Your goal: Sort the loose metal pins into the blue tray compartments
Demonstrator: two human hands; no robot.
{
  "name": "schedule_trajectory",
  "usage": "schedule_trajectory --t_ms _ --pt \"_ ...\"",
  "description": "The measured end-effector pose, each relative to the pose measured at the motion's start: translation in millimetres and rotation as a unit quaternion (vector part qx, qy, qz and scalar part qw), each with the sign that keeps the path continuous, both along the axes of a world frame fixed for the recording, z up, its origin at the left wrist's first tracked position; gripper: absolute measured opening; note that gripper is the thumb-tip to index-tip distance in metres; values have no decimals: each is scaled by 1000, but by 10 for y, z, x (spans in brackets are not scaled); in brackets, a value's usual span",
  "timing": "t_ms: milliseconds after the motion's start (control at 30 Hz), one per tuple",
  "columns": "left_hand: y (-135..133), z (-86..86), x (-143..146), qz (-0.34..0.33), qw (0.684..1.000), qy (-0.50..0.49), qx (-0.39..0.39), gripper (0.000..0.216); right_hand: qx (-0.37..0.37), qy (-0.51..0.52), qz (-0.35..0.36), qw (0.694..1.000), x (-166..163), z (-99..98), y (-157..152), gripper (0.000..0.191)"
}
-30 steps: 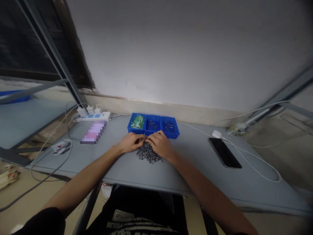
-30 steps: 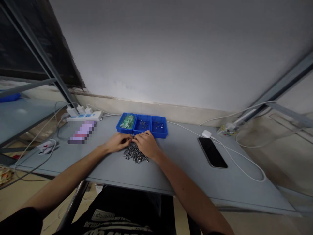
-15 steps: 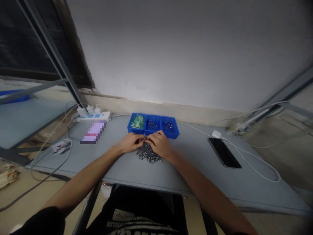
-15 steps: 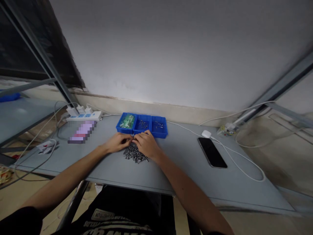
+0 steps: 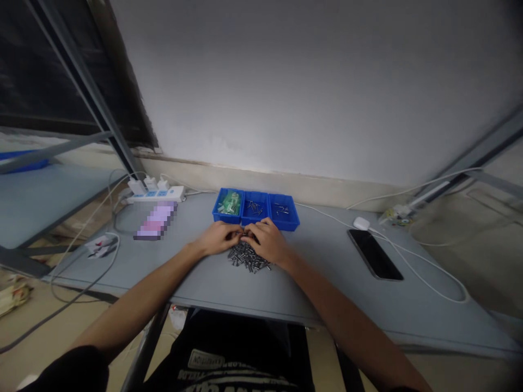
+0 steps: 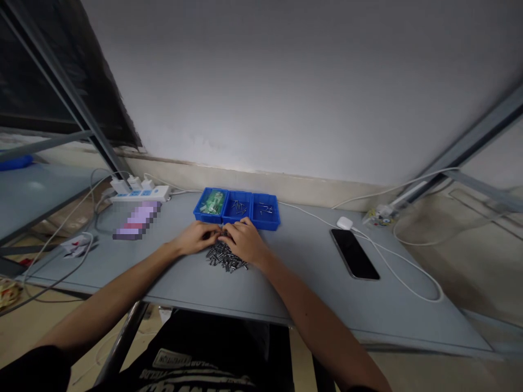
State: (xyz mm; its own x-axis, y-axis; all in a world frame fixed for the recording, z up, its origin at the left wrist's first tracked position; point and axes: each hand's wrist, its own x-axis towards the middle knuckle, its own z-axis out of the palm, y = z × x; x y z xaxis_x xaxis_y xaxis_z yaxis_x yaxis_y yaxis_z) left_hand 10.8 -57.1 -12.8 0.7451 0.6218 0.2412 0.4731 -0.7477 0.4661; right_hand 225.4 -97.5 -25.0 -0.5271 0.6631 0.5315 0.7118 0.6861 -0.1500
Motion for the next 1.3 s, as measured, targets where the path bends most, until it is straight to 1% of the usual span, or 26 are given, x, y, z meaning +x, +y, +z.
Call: schedule_trajectory --t_ms 100,233,333,367,433,533,600,700,767,833,933,1033,1167,1300 --pt "-1 2 -5 2 1000 2 3 23 -6 -10 9 1000 4 0 4 6" --pt "-3 9 -4 0 1000 -5 1 25 17 -4 14 1000 20 13 17 15" --pt "2 22 -4 10 1000 -22 -8 30 64 54 5 996 63 44 30 23" --pt "7 24 -6 16 1000 -24 -9 31 84 83 -15 993 82 57 39 25" --pt "23 23 -9 32 999 -20 -8 31 117 141 -82 980 129 78 69 27" --pt "61 -4 -14 55 998 10 -2 32 125 171 -186 960 218 88 147 30" --pt "90 -34 -17 65 997 38 -3 31 110 164 -215 956 283 81 198 34" --pt "125 -82 -25 75 995 68 -8 27 98 167 -226 955 342 66 224 34" --pt "136 -101 -29 79 994 73 -13 24 92 170 -227 954 334 55 200 33" --pt "136 -104 -30 78 994 68 -17 20 76 158 -214 961 287 36 158 33" --pt "117 -83 -28 74 995 65 -19 16 48 107 -169 979 177 -8 93 31" --pt "95 -54 -24 79 994 75 -20 15 35 55 -136 988 86 -47 52 27" --pt "82 -38 -19 84 993 81 -17 14 16 16 -113 993 58 -73 46 24" --pt "89 -40 -25 86 995 51 -16 15 -1 -2 -99 995 78 -96 66 19"
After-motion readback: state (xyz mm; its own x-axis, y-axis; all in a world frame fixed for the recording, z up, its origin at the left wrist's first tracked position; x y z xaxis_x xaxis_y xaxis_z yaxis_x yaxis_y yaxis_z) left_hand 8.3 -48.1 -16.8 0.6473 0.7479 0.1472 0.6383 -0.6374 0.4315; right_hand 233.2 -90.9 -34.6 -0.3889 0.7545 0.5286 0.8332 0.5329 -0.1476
